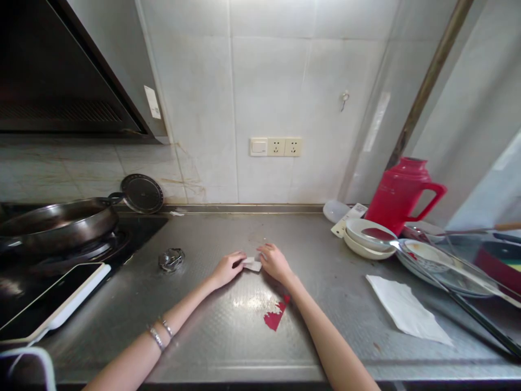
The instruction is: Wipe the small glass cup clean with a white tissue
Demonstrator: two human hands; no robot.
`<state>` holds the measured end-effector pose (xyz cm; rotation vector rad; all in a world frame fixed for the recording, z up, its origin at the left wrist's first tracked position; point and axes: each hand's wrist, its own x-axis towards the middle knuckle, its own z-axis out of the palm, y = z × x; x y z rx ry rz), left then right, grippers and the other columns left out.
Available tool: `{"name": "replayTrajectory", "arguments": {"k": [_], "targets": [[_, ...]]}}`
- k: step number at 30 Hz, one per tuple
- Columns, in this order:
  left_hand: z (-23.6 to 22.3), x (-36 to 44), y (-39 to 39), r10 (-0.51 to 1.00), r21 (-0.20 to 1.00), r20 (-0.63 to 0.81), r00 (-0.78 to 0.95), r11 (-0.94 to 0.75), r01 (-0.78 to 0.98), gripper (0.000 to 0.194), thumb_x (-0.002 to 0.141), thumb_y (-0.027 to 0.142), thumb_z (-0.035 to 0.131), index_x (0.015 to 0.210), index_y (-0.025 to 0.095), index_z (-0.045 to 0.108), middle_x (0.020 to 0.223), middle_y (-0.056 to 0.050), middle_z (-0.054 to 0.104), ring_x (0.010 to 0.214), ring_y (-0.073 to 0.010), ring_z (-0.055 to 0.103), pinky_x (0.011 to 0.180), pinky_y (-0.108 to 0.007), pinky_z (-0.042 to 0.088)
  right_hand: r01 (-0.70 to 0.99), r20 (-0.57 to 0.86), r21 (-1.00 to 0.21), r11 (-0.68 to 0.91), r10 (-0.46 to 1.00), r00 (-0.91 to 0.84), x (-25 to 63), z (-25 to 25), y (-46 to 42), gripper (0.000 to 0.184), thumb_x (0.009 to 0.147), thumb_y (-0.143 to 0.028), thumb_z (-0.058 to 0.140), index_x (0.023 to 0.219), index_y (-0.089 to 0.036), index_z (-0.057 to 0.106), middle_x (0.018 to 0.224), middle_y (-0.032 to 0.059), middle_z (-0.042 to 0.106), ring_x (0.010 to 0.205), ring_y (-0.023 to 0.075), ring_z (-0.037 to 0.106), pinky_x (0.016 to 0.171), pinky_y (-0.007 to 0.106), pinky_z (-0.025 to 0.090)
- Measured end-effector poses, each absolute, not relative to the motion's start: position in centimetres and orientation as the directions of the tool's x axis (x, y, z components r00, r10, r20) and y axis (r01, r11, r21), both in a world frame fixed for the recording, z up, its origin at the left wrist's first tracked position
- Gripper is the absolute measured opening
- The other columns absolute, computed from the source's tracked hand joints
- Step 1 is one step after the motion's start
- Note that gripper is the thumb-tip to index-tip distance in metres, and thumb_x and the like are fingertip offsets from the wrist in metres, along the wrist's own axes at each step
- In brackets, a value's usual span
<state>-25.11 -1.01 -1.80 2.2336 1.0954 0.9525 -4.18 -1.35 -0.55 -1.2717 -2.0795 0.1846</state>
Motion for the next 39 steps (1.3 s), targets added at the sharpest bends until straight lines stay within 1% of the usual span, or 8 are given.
{"name": "replayTrajectory", "arguments": {"k": [8, 13, 18, 25, 29, 31, 36, 39], "targets": [[-1.8, -24.9, -0.2, 0.946, 0.921, 0.299, 0.123, -0.32, 0.223, 0.029, 0.08, 0.034, 0.052, 0.087, 0.014, 0.071, 0.087, -0.007, 0.072, 0.081, -0.0203, 0.063, 0.073, -0.028, 0.047, 0.233, 0.218, -0.941, 0.245, 0.966, -0.138, -5.6, -0.5, -1.3, 0.035, 0.077, -0.023, 0.057, 0.111, -0.015, 0.063, 0.111, 0.0127, 0.068, 0.101, 0.0231, 0.065, 0.089, 0.04, 0.051], [-1.1, -24.8, -0.3, 0.972, 0.97, 0.232, -0.035, -0.229, 0.077, 0.027, 0.076, 0.034, 0.055, 0.086, 0.013, 0.069, 0.087, -0.006, 0.071, 0.08, -0.0186, 0.062, 0.073, -0.027, 0.047, -0.076, 0.001, -0.997, -0.016, 0.974, -0.224, -7.4, -0.9, -2.2, 0.05, 0.071, -0.027, 0.07, 0.118, -0.016, 0.055, 0.105, 0.0103, 0.07, 0.086, 0.0198, 0.069, 0.076, 0.033, 0.057], [-0.7, -24.6, -0.8, 0.973, 0.975, 0.208, -0.105, -0.215, -0.059, 0.026, 0.076, 0.035, 0.054, 0.082, 0.014, 0.067, 0.076, -0.002, 0.068, 0.068, -0.0141, 0.059, 0.06, -0.022, 0.044, -0.113, -0.109, -0.984, -0.14, 0.963, -0.247, -9.2, -1.4, -3.1, 0.053, 0.065, -0.027, 0.077, 0.112, -0.013, 0.057, 0.078, 0.0052, 0.072, 0.068, 0.0165, 0.069, 0.064, 0.027, 0.057], [1.0, -24.4, -2.0, 0.993, 0.951, 0.119, 0.012, -0.111, -0.288, 0.036, 0.077, 0.033, 0.053, 0.105, 0.012, 0.062, 0.1, -0.012, 0.069, 0.09, -0.0204, 0.065, 0.076, -0.029, 0.05, 0.031, -0.012, -1.0, -0.006, 0.975, -0.22, -10.1, -1.0, -2.8, 0.025, 0.064, -0.034, 0.072, 0.078, -0.014, 0.066, 0.063, -0.0004, 0.067, 0.051, 0.0115, 0.059, 0.05, 0.022, 0.05], [3.2, -26.9, -2.6, 0.966, 0.977, 0.196, 0.171, -0.176, -0.122, 0.061, 0.071, 0.036, 0.067, 0.125, 0.015, 0.05, 0.124, -0.016, 0.059, 0.107, -0.0238, 0.06, 0.089, -0.034, 0.047, 0.209, 0.125, -0.963, 0.171, 0.969, -0.214, -10.1, 0.5, -2.6, 0.018, 0.071, -0.032, 0.064, 0.067, -0.014, 0.064, 0.057, -0.0015, 0.063, 0.053, 0.012, 0.058, 0.049, 0.02, 0.045], [4.0, -28.9, -2.7, 0.949, 0.981, 0.194, 0.249, -0.186, -0.058, 0.067, 0.066, 0.037, 0.073, 0.126, 0.016, 0.049, 0.13, -0.017, 0.055, 0.11, -0.0253, 0.058, 0.09, -0.034, 0.048, 0.335, 0.235, -0.892, 0.304, 0.944, -0.232, -10.6, 1.7, -2.7, 0.018, 0.075, -0.028, 0.06, 0.065, -0.015, 0.065, 0.057, -0.0008, 0.063, 0.057, 0.0129, 0.059, 0.052, 0.02, 0.044], [4.7, -34.0, -3.6, 0.982, 0.976, -0.103, 0.158, 0.13, -0.173, 0.058, 0.086, 0.054, 0.043, 0.124, 0.011, 0.05, 0.122, -0.021, 0.059, 0.1, -0.0251, 0.064, 0.079, -0.037, 0.053, 0.49, 0.474, -0.635, 0.597, 0.802, -0.363, -13.2, 5.0, -3.2, 0.016, 0.082, -0.022, 0.055, 0.079, -0.018, 0.07, 0.077, 0.0044, 0.068, 0.07, 0.0153, 0.061, 0.063, 0.023, 0.046], [4.4, -35.9, -5.0, 0.927, 0.943, -0.171, 0.334, 0.252, -0.219, 0.05, 0.082, 0.048, 0.054, 0.114, 0.011, 0.058, 0.109, -0.019, 0.066, 0.095, -0.0262, 0.066, 0.081, -0.038, 0.052, 0.477, 0.551, -0.505, 0.719, 0.694, -0.464, -15.5, 6.2, -3.2, 0.02, 0.087, -0.024, 0.052, 0.09, -0.021, 0.071, 0.084, 0.0053, 0.066, 0.073, 0.0145, 0.06, 0.068, 0.024, 0.047]]}}
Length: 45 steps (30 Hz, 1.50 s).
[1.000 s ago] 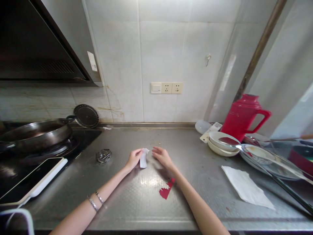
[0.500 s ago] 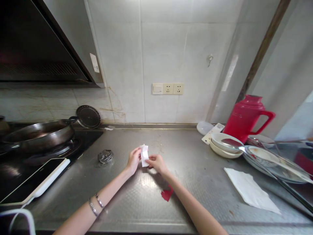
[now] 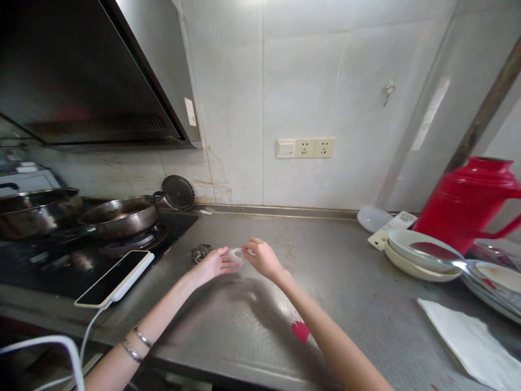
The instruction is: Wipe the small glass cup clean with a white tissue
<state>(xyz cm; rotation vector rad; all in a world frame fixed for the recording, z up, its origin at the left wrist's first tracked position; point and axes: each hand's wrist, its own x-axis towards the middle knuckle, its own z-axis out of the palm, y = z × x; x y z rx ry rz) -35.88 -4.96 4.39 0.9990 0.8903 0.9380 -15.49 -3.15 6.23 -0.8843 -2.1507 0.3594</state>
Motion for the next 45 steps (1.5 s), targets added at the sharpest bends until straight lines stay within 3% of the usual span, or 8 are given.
{"name": "replayTrajectory", "arguments": {"k": [7, 16, 22, 26, 32, 34, 39, 45], "targets": [[3.7, -39.8, -7.6, 0.962, 0.964, -0.065, 0.266, 0.129, -0.231, 0.031, 0.067, 0.035, 0.074, 0.086, 0.011, 0.068, 0.081, -0.012, 0.071, 0.084, -0.0251, 0.068, 0.077, -0.034, 0.051, 0.301, 0.583, -0.527, 0.795, 0.596, -0.552, -20.0, 5.7, -2.1, 0.027, 0.088, -0.023, 0.049, 0.102, -0.026, 0.071, 0.107, 0.007, 0.067, 0.095, 0.0196, 0.063, 0.083, 0.029, 0.048], [2.8, -45.5, -8.9, 0.967, 0.861, -0.183, 0.175, 0.072, 0.504, 0.026, 0.068, 0.037, 0.064, 0.074, 0.011, 0.065, 0.06, -0.002, 0.064, 0.048, -0.0129, 0.056, 0.042, -0.02, 0.036, 0.183, 0.205, -0.9, 0.395, 0.756, -0.621, -23.2, 1.8, -1.5, 0.027, 0.068, -0.014, 0.055, 0.09, -0.012, 0.072, 0.089, 0.0061, 0.071, 0.073, 0.0165, 0.063, 0.063, 0.024, 0.048], [2.8, -46.6, -8.5, 0.991, 0.623, 0.012, 0.134, -0.112, 0.774, 0.021, 0.07, 0.029, 0.057, 0.06, 0.012, 0.063, 0.053, 0.001, 0.058, 0.054, -0.0124, 0.053, 0.049, -0.02, 0.028, 0.316, 0.276, -0.819, 0.478, 0.813, -0.513, -26.2, -0.3, -1.4, 0.041, 0.064, -0.014, 0.065, 0.105, -0.016, 0.062, 0.073, -0.0009, 0.065, 0.069, 0.0147, 0.059, 0.067, 0.024, 0.044], [2.5, -47.2, -7.7, 0.992, 0.472, 0.083, -0.093, 0.043, 0.88, 0.015, 0.069, 0.026, 0.058, 0.064, 0.014, 0.066, 0.062, -0.001, 0.065, 0.065, -0.0161, 0.059, 0.054, -0.021, 0.03, 0.415, 0.32, -0.758, 0.502, 0.842, -0.434, -27.8, -0.9, -0.7, 0.03, 0.068, -0.011, 0.061, 0.097, -0.018, 0.064, 0.077, 0.0016, 0.065, 0.074, 0.0164, 0.058, 0.07, 0.026, 0.043], [1.5, -48.1, -6.8, 0.966, 0.523, 0.131, -0.222, 0.123, 0.843, 0.012, 0.074, 0.023, 0.058, 0.074, 0.017, 0.068, 0.083, -0.006, 0.072, 0.081, -0.0191, 0.064, 0.069, -0.024, 0.042, 0.421, 0.358, -0.748, 0.512, 0.847, -0.394, -29.1, -1.6, 0.1, 0.037, 0.07, -0.012, 0.06, 0.106, -0.018, 0.058, 0.083, 0.0029, 0.064, 0.08, 0.0178, 0.059, 0.075, 0.028, 0.044], [1.1, -48.2, -6.9, 0.957, 0.525, 0.188, -0.223, 0.094, 0.846, 0.022, 0.072, 0.023, 0.062, 0.092, 0.016, 0.067, 0.097, -0.01, 0.07, 0.093, -0.022, 0.063, 0.081, -0.028, 0.044, 0.414, 0.37, -0.746, 0.521, 0.842, -0.392, -29.2, -1.9, 0.2, 0.044, 0.07, -0.012, 0.06, 0.113, -0.017, 0.054, 0.087, 0.0045, 0.064, 0.083, 0.0183, 0.059, 0.078, 0.029, 0.044], [-0.2, -47.5, -6.9, 0.951, 0.537, 0.209, -0.228, 0.083, 0.839, 0.102, 0.05, 0.04, 0.08, 0.136, 0.007, 0.035, 0.139, -0.023, 0.042, 0.133, -0.0345, 0.033, 0.105, -0.039, 0.033, 0.363, 0.414, -0.754, 0.547, 0.825, -0.385, -29.3, -2.5, 0.2, 0.054, 0.072, -0.012, 0.057, 0.125, -0.017, 0.045, 0.101, 0.0082, 0.063, 0.082, 0.0172, 0.06, 0.081, 0.031, 0.046], [-1.2, -47.0, -5.0, 0.95, 0.708, 0.236, -0.206, -0.023, 0.706, 0.099, 0.051, 0.033, 0.08, 0.135, 0.008, 0.034, 0.14, -0.023, 0.04, 0.132, -0.0315, 0.037, 0.108, -0.04, 0.03, 0.286, 0.434, -0.814, 0.506, 0.856, -0.279, -29.5, -3.1, 0.7, 0.056, 0.066, -0.009, 0.058, 0.121, -0.017, 0.051, 0.112, 0.0111, 0.06, 0.102, 0.022, 0.056, 0.093, 0.039, 0.044]]}}
